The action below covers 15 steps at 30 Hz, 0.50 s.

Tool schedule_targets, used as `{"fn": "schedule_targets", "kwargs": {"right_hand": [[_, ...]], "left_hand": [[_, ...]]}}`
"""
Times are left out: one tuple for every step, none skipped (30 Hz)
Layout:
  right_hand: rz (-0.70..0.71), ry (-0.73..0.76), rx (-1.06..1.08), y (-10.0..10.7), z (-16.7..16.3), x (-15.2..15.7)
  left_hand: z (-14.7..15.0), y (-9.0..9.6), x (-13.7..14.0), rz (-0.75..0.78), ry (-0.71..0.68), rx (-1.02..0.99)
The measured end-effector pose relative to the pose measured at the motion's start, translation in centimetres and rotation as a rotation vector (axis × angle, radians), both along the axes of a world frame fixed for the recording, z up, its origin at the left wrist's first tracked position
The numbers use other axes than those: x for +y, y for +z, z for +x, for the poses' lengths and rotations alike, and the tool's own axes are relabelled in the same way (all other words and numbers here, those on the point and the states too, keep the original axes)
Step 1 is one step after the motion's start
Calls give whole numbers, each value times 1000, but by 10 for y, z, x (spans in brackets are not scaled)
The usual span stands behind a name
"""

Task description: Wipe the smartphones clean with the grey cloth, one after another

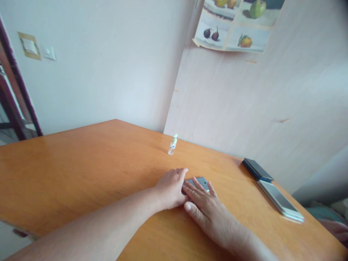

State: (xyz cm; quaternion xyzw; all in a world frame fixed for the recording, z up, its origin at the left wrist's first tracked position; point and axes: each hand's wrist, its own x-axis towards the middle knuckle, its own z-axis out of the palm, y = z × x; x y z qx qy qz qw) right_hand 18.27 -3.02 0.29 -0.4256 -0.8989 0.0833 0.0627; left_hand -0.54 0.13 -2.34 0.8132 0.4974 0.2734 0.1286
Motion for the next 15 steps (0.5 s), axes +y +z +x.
{"fn": "schedule_targets", "kwargs": {"right_hand": [[5, -32, -7, 0, 2, 2], [18, -102, -19, -2, 7, 7], [37, -191, -33, -5, 14, 14], [54, -287, -47, -9, 22, 21], [66, -355, -59, -13, 30, 26], [72, -397, -66, -16, 36, 30], [78, -410, -65, -17, 40, 32], [80, -392, -57, -17, 40, 30], [80, -347, -43, -15, 37, 26], [78, -279, -26, -12, 31, 20], [73, -197, -9, -8, 24, 13], [59, -108, 4, -4, 17, 7], [46, -36, 11, -1, 11, 1], [36, 6, 12, 1, 8, -2], [35, 5, 9, 1, 8, -2]], "left_hand": [[0, 0, 0, 1, 6, 2], [0, 0, -1, 4, 14, 2], [1, 1, -1, 6, 19, 3], [2, 1, -1, 8, 23, 4], [2, 1, -2, 10, 29, 5], [3, 1, -2, 13, 31, 7], [3, 1, -2, 14, 29, 10], [3, 1, -2, 16, 28, 13], [3, 1, -2, 18, 26, 14], [2, 2, -2, 17, 23, 14], [2, 2, -1, 16, 18, 15], [1, 2, -1, 14, 18, 17], [1, 2, -1, 13, 18, 21], [0, 3, -1, 13, 18, 27], [0, 3, -1, 12, 17, 34]]}}
